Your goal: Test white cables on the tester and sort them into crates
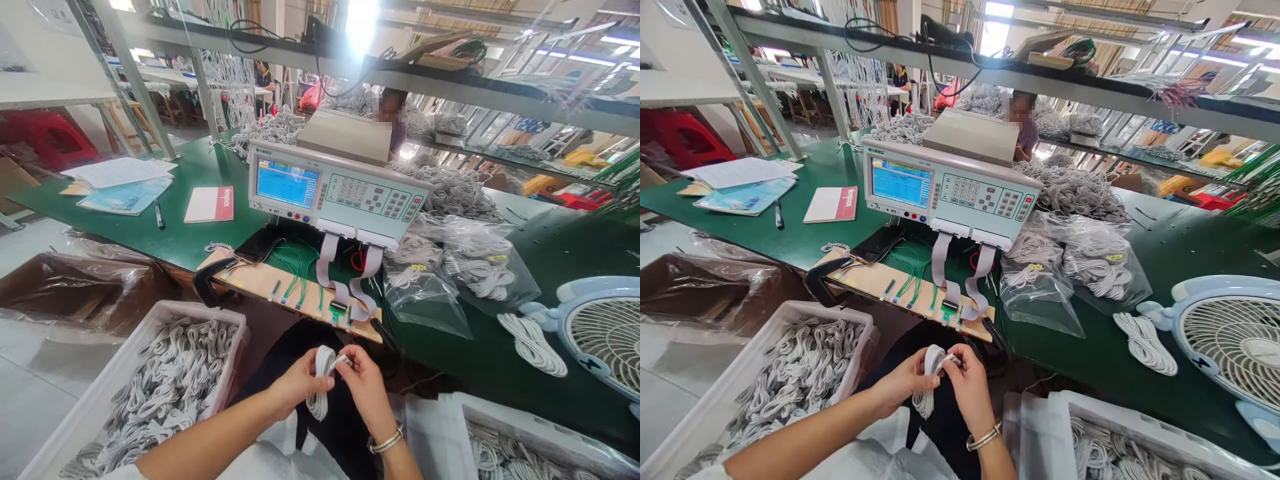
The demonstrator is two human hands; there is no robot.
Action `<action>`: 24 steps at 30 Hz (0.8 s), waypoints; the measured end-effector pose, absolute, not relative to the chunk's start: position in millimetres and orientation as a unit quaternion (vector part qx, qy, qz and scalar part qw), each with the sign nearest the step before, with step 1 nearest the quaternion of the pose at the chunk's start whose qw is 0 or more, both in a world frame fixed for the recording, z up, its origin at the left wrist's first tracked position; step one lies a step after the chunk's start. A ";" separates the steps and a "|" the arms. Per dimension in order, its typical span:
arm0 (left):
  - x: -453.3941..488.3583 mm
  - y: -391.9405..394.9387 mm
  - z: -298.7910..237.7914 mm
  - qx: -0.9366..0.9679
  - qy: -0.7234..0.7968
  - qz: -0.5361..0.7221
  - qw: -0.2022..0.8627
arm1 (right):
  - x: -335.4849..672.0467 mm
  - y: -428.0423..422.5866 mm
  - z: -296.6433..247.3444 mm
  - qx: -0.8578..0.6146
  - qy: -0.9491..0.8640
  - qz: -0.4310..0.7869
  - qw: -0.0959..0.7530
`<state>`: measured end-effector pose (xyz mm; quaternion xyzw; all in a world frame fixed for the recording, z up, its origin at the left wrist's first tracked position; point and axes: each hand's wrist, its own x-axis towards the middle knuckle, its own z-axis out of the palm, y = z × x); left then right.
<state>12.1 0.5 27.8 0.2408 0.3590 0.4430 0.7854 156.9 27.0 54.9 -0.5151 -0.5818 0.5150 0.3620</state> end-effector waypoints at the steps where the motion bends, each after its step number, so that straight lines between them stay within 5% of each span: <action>1: 9.5 1.7 29.8 0.206 0.341 0.435 0.808 | 157.5 26.4 57.0 -0.507 -0.597 0.504 0.365; 7: -0.3 7.4 37.3 0.123 0.304 0.301 0.895 | 161.8 22.0 65.4 -0.438 -0.604 0.562 0.356; 13: 13.5 17.7 34.3 0.248 0.467 0.437 0.728 | 156.2 5.8 61.5 -0.518 -0.645 0.390 0.404; 19: 22.8 30.7 43.6 0.362 0.494 0.500 0.612 | 153.8 14.7 50.8 -0.541 -0.469 0.526 0.459; 24: 24.5 28.8 37.8 0.429 0.494 0.482 0.582 | 159.1 35.7 48.1 -0.556 -0.446 0.569 0.411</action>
